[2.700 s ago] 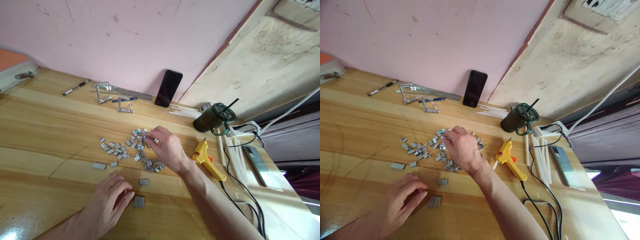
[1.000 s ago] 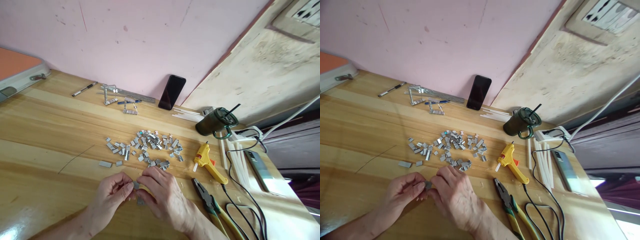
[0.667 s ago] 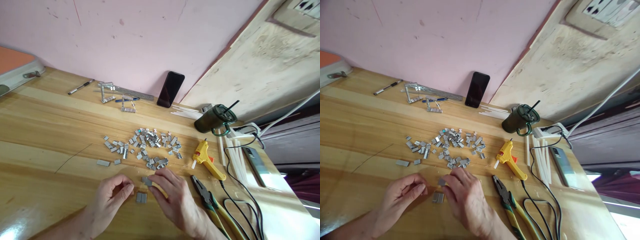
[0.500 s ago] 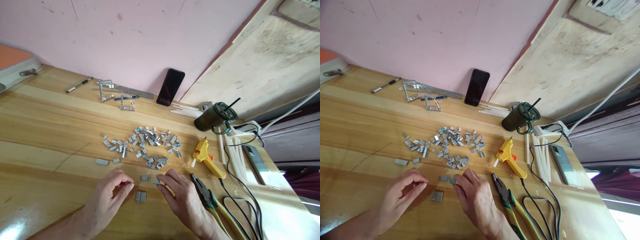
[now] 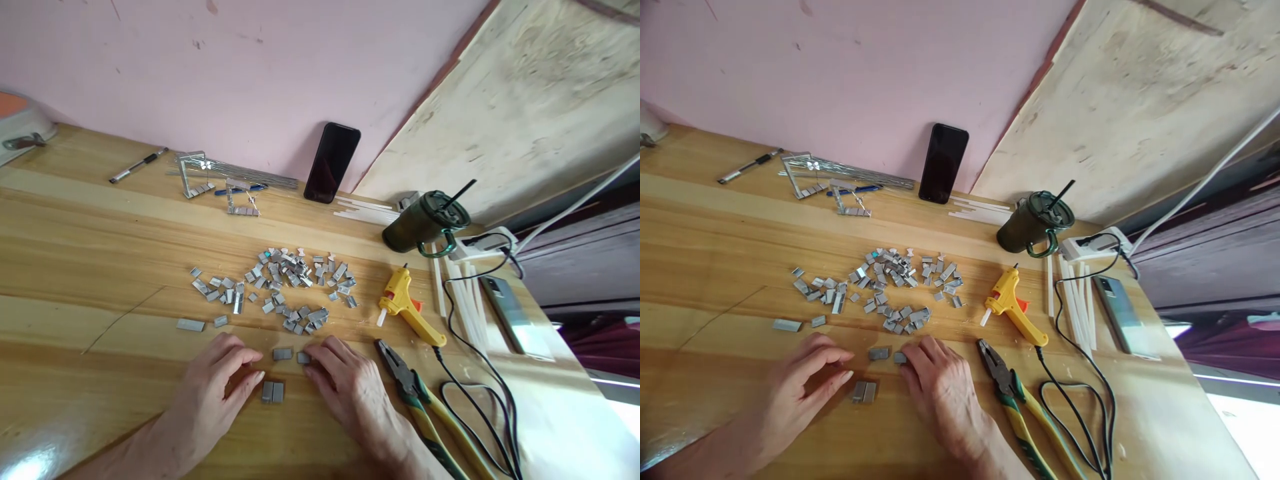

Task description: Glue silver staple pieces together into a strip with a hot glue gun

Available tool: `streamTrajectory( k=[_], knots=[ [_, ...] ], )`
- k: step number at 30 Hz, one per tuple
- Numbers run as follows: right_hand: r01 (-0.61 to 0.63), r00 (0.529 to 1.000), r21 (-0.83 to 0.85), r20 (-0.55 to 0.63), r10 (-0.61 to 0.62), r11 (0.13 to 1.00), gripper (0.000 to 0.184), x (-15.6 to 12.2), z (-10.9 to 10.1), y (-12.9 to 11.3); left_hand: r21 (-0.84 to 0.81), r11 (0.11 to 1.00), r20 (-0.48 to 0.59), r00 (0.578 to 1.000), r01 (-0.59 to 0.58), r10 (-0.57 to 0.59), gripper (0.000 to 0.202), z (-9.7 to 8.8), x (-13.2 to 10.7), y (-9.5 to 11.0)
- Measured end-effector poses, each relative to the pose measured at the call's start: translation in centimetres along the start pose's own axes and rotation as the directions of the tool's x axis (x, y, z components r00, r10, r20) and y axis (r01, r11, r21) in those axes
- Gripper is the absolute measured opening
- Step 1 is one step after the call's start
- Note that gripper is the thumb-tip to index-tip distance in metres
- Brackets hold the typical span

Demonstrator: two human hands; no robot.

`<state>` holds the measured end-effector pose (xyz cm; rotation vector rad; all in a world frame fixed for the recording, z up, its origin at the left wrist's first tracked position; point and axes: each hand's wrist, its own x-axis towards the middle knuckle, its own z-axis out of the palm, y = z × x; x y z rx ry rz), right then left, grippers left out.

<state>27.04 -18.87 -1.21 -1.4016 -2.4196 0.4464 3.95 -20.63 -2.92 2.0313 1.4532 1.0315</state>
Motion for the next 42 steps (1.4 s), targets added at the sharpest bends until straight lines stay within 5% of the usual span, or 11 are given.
streamTrajectory(
  k=[11, 19, 25, 42],
  knots=[
    [0.009, 0.999, 0.036, -0.053, -0.007, 0.999, 0.012, -0.1, 0.0, -0.1, 0.158, 0.986, 0.132, 0.991, -0.043, 0.022, 0.019, -0.1, -0.3, 0.7],
    [0.006, 0.994, 0.028, 0.105, -0.009, 1.0, 0.022, -0.5, -1.3, -1.1, 0.261, 0.937, 0.279, 0.948, -0.231, 0.155, 0.052, -0.3, 0.2, 1.5],
    [-0.009, 0.983, 0.05, 0.181, 0.0, 0.999, 0.019, -0.6, -0.9, -1.2, 0.326, 0.906, 0.332, 0.93, -0.271, 0.158, 0.044, -0.3, 0.4, 1.8],
    [0.08, 0.995, 0.1, 0.049, -0.086, 0.992, 0.012, -1.0, 0.5, -2.3, 0.28, 0.925, 0.39, 0.911, -0.258, 0.136, 0.03, -0.2, 0.3, 1.6]
  ],
)
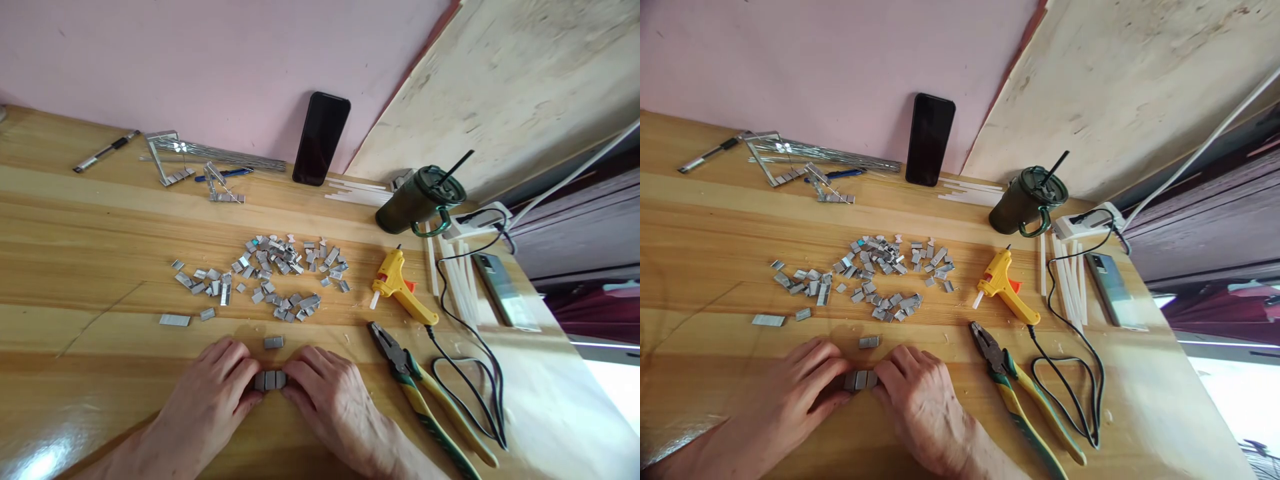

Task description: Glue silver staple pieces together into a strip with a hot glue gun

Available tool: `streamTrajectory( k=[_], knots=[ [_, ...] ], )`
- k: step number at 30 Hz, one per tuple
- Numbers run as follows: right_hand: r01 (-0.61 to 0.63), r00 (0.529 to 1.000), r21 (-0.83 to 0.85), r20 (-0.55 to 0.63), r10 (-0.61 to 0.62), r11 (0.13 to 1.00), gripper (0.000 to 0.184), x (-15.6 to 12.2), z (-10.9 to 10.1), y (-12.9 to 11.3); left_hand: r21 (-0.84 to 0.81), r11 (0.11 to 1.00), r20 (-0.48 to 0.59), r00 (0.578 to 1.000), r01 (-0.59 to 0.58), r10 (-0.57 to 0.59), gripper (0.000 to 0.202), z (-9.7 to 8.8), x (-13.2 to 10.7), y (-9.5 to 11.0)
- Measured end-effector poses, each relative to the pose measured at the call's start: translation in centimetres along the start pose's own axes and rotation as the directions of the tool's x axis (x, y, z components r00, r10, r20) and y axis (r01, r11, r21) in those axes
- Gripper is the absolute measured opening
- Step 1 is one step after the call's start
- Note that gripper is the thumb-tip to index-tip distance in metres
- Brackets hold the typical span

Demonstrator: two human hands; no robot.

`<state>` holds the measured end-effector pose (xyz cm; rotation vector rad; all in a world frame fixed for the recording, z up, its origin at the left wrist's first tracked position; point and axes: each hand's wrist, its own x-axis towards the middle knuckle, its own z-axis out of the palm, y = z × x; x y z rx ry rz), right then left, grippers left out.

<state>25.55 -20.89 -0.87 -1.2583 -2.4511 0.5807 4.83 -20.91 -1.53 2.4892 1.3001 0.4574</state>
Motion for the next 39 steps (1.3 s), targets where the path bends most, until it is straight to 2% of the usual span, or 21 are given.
streamTrajectory(
  k=[12, 15, 19, 22, 24, 26, 30, 33, 36, 39],
  knots=[
    [-0.003, 1.0, -0.019, 0.015, 0.004, 1.0, 0.012, -0.1, -0.1, -0.1, 0.035, 0.999, 0.024, 1.0, -0.005, 0.004, 0.027, -0.4, 0.1, 0.2],
    [-0.021, 0.998, -0.041, 0.057, 0.023, 0.999, 0.012, -0.3, -0.4, -0.2, 0.029, 1.0, -0.003, 1.0, 0.012, -0.012, 0.026, 0.0, -0.1, 0.1],
    [-0.042, 0.992, -0.073, 0.117, 0.051, 0.996, 0.012, -1.1, -1.1, -0.5, -0.009, 1.0, -0.03, 0.999, -0.029, 0.028, 0.02, 0.5, -0.4, -0.3],
    [-0.077, 0.988, -0.039, 0.13, 0.081, 0.996, 0.018, -1.9, -1.8, -0.6, -0.027, 0.997, -0.111, 0.991, -0.071, 0.068, 0.014, 0.6, -0.5, -0.7],
    [-0.124, 0.989, -0.043, 0.07, 0.127, 0.991, 0.013, -2.5, -2.5, -0.2, -0.024, 0.995, -0.156, 0.983, -0.097, 0.092, 0.016, 0.6, -0.5, -0.9],
    [-0.172, 0.984, -0.063, -0.045, 0.17, 0.983, 0.004, -3.2, -3.4, 0.8, -0.02, 0.994, -0.183, 0.978, -0.107, 0.101, 0.018, 0.7, -0.5, -1.1],
    [-0.292, 0.93, -0.082, -0.254, 0.264, 0.953, 0.014, -4.8, -5.3, 3.3, -0.072, 0.992, -0.205, 0.975, -0.102, 0.085, 0.021, 1.0, -0.6, -1.4],
    [-0.419, 0.87, -0.096, -0.328, 0.369, 0.903, 0.016, -5.7, -6.3, 4.9, -0.119, 0.99, -0.201, 0.979, -0.07, 0.046, 0.016, 1.2, -0.8, -1.5],
    [-0.48, 0.836, -0.112, -0.359, 0.415, 0.87, 0.018, -6.2, -7.0, 6.2, -0.116, 0.992, -0.198, 0.98, -0.052, 0.028, 0.016, 1.1, -0.8, -1.4],
    [-0.53, 0.807, -0.145, -0.391, 0.443, 0.836, 0.019, -6.0, -7.3, 7.0, -0.076, 0.993, -0.238, 0.969, -0.088, 0.067, 0.023, 0.7, -0.5, -1.3]
  ],
)
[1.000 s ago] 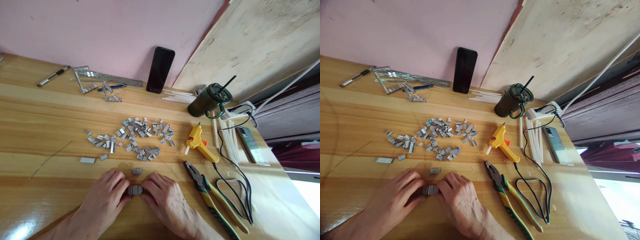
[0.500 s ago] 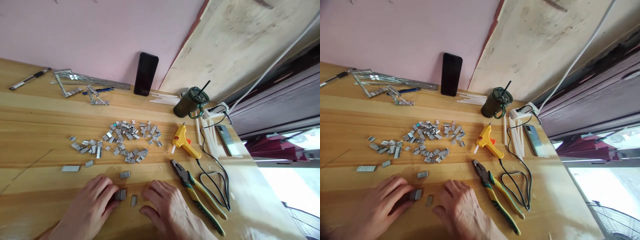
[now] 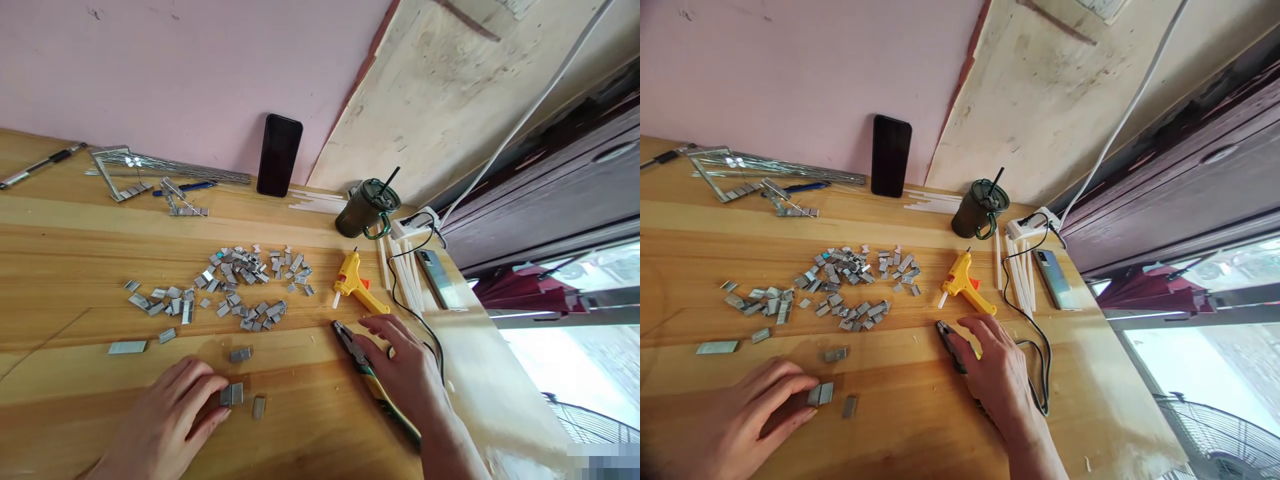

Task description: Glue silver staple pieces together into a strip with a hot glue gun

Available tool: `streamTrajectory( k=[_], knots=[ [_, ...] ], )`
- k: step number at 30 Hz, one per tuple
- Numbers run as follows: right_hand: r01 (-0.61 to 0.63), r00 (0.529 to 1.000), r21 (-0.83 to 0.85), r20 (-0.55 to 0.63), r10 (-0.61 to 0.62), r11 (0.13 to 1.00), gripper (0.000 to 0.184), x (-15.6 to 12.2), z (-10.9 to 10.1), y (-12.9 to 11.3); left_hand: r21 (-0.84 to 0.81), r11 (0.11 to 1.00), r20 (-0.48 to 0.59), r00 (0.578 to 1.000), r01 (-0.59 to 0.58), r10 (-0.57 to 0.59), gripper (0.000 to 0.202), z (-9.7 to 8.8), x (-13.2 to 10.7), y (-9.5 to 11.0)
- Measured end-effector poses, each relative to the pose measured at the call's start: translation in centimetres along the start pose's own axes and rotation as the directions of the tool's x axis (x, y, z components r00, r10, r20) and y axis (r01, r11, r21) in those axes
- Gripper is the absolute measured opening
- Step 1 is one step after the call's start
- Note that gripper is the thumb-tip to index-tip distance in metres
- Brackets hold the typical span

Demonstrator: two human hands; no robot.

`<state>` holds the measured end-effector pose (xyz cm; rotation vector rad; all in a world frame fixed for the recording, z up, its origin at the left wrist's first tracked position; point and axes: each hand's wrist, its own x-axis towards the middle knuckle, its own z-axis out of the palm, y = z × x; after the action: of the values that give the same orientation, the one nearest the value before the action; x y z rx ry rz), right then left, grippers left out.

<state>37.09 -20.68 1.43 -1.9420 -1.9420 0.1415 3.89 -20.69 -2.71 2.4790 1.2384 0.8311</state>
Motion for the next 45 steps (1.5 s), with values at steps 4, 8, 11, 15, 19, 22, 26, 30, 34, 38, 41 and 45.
streamTrajectory(
  k=[4, 8, 11, 15, 19, 22, 26, 30, 34, 38, 41, 45],
  knots=[
    [-0.001, 0.999, -0.005, 0.032, 0.001, 1.0, 0.019, 0.4, 0.0, -0.5, 0.055, 0.998, -0.017, 0.999, -0.042, 0.043, 0.028, -0.2, 0.4, -0.1],
    [0.039, 0.995, 0.019, 0.093, -0.04, 0.999, 0.02, 0.2, -0.1, -1.2, 0.068, 0.997, 0.006, 0.999, -0.046, 0.045, 0.03, 0.0, 0.2, -0.5],
    [-0.013, 0.997, -0.038, 0.076, 0.016, 0.999, 0.021, 0.1, -0.4, -0.8, 0.075, 0.995, -0.01, 0.998, -0.061, 0.062, 0.029, 0.2, -0.1, -0.8],
    [-0.08, 0.995, -0.141, 0.051, 0.088, 0.987, 0.025, 1.4, -0.8, 0.6, 0.091, 0.994, -0.037, 0.997, -0.06, 0.064, 0.031, 0.4, -0.4, -1.1],
    [-0.088, 0.993, -0.197, 0.056, 0.101, 0.976, 0.034, 4.2, -0.5, 2.0, 0.127, 0.991, -0.057, 0.998, -0.034, 0.042, 0.03, 0.5, -0.6, -1.1],
    [-0.081, 0.991, -0.224, 0.088, 0.103, 0.971, 0.039, 5.9, 0.3, 2.8, 0.105, 0.994, -0.04, 0.999, -0.025, 0.029, 0.028, 0.5, -0.8, -1.2],
    [-0.076, 0.986, -0.236, 0.128, 0.108, 0.969, 0.037, 6.7, 1.5, 3.5, 0.079, 0.997, -0.026, 0.999, -0.018, 0.02, 0.027, 0.4, -0.7, -1.3],
    [-0.108, 0.98, -0.239, 0.139, 0.145, 0.965, 0.031, 6.8, 1.9, 3.5, 0.072, 0.997, 0.019, 0.999, -0.035, 0.033, 0.024, 0.2, -0.5, -1.2],
    [-0.138, 0.977, -0.224, 0.126, 0.169, 0.965, 0.027, 7.0, 2.0, 3.3, 0.086, 0.996, -0.002, 1.0, -0.026, 0.026, 0.026, 0.0, -0.2, -0.7],
    [-0.147, 0.982, -0.181, 0.09, 0.166, 0.972, 0.025, 6.9, 1.9, 3.4, 0.101, 0.995, -0.015, 1.0, -0.019, 0.021, 0.024, -0.3, 0.1, -0.2],
    [-0.141, 0.987, -0.13, 0.053, 0.149, 0.981, 0.031, 6.6, 1.9, 3.6, 0.078, 0.997, 0.003, 1.0, -0.002, 0.002, 0.021, -0.5, 0.2, -0.2],
    [-0.146, 0.989, -0.051, 0.011, 0.147, 0.988, 0.035, 6.1, 1.9, 3.8, 0.06, 0.998, 0.009, 1.0, -0.002, 0.001, 0.02, -0.8, 0.4, 0.0]
  ],
)
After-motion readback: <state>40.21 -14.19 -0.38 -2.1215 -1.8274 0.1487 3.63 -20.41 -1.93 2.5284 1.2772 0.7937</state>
